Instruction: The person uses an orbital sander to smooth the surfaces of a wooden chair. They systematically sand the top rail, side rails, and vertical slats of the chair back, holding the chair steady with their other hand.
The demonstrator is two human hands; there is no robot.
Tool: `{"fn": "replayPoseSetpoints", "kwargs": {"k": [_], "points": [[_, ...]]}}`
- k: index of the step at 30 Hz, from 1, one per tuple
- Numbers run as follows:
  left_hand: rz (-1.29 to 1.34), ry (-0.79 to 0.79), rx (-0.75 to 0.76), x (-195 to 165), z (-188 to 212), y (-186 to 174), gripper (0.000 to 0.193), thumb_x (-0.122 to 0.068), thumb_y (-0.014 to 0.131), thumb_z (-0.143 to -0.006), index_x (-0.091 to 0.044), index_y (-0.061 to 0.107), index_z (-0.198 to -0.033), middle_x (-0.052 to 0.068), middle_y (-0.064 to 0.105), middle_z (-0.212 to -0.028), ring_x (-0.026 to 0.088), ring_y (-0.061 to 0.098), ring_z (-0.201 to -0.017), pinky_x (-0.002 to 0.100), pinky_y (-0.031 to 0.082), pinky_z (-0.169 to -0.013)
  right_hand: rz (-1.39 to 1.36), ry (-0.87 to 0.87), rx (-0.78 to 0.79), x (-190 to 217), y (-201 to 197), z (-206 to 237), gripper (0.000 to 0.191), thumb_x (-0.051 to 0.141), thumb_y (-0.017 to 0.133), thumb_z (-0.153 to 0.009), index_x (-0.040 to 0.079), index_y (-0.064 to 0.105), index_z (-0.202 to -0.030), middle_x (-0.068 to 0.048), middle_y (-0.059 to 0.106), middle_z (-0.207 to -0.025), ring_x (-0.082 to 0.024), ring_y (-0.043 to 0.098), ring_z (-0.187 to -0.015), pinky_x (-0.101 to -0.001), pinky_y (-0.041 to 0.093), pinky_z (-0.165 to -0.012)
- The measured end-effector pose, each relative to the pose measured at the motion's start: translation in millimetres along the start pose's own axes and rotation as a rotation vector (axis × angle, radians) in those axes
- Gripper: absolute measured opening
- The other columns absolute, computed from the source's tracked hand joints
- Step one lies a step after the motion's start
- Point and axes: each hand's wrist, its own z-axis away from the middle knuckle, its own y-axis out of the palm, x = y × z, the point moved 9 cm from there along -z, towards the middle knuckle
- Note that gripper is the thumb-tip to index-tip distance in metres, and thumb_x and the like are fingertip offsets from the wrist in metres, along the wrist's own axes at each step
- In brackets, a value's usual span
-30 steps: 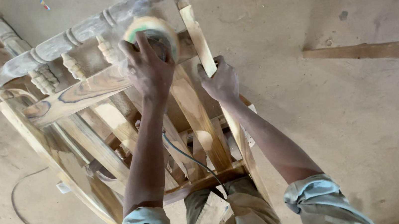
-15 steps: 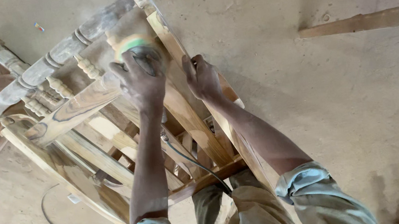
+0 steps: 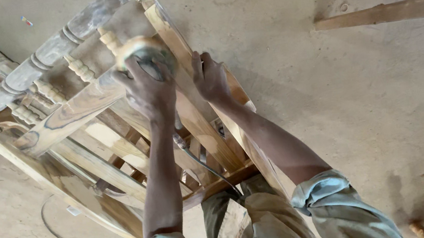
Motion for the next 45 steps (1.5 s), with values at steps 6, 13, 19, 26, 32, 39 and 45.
{"fn": "replayPoseSetpoints", "kwargs": {"k": [6, 13, 19, 26, 32, 39, 45], "points": [[-0.098, -0.083, -0.028, 3.7, -56.9, -8.5, 0.089, -0.046, 0.088, -0.080, 0.001, 0.041, -0.140, 0.029, 0.041, -0.125, 0.053, 0.068, -0.096, 0.055, 0.067, -0.069, -0.012, 0.082, 0.071, 11.3, -0.8, 0.1, 0.055, 0.047, 0.033, -0.107, 0.002, 0.063, -0.097, -0.016, 0.063, -0.057, -0.034, 0.061, -0.049, -0.0505, 0.046, -0.050], [0.014, 0.097, -0.042, -14.9, -33.0, -17.0, 0.061, -0.033, 0.076, -0.102, 0.002, 0.045, -0.141, 0.031, 0.040, -0.130, 0.048, 0.071, -0.097, 0.050, 0.069, -0.071, -0.005, 0.043, 0.032, 17.2, -9.0, 2.0, 0.053, 0.046, 0.038, -0.107, 0.000, 0.062, -0.096, -0.017, 0.061, -0.056, -0.034, 0.062, -0.049, -0.0513, 0.045, -0.052], [-0.110, 0.159, 0.195, -26.1, -15.1, -12.7, 0.050, -0.028, 0.073, -0.101, -0.003, 0.051, -0.137, 0.036, 0.041, -0.127, 0.055, 0.065, -0.103, 0.052, 0.066, -0.072, -0.002, 0.074, 0.054, 20.6, -11.2, 3.7, 0.053, 0.046, 0.036, -0.107, 0.000, 0.061, -0.097, -0.016, 0.062, -0.056, -0.032, 0.062, -0.047, -0.0506, 0.047, -0.049], [-0.169, 0.200, 0.261, -50.0, -12.0, -23.9, 0.053, -0.040, 0.074, -0.096, -0.008, 0.055, -0.133, 0.038, 0.042, -0.127, 0.058, 0.060, -0.108, 0.059, 0.060, -0.080, -0.051, 0.061, 0.032, 21.3, -15.9, 6.1, 0.055, 0.046, 0.037, -0.107, -0.001, 0.062, -0.098, -0.018, 0.065, -0.062, -0.033, 0.065, -0.053, -0.0505, 0.050, -0.052], [-0.210, 0.070, 0.255, -50.7, -45.3, -25.3, 0.050, -0.041, 0.068, -0.100, -0.006, 0.051, -0.131, 0.037, 0.037, -0.133, 0.055, 0.063, -0.103, 0.056, 0.064, -0.075, -0.039, 0.024, -0.003, 19.7, -19.8, 5.2, 0.053, 0.044, 0.040, -0.108, -0.003, 0.063, -0.097, -0.024, 0.070, -0.073, -0.037, 0.068, -0.064, -0.0519, 0.052, -0.060], [-0.126, -0.015, 0.325, -48.3, -9.1, -18.2, 0.043, -0.033, 0.066, -0.102, -0.007, 0.052, -0.133, 0.032, 0.037, -0.137, 0.053, 0.065, -0.104, 0.055, 0.067, -0.078, -0.038, 0.017, -0.025, 15.9, -26.8, 3.2, 0.052, 0.044, 0.038, -0.107, 0.000, 0.064, -0.100, -0.022, 0.070, -0.076, -0.032, 0.066, -0.059, -0.0496, 0.055, -0.055], [-0.087, -0.072, 0.239, -22.9, -14.1, -3.8, 0.041, -0.027, 0.073, -0.099, -0.010, 0.056, -0.131, 0.035, 0.031, -0.149, 0.059, 0.055, -0.119, 0.067, 0.057, -0.087, 0.085, -0.080, -0.082, 24.3, -33.1, 1.2, 0.053, 0.046, 0.036, -0.110, 0.003, 0.066, -0.100, -0.015, 0.067, -0.073, -0.026, 0.061, -0.055, -0.0465, 0.055, -0.053]]}}
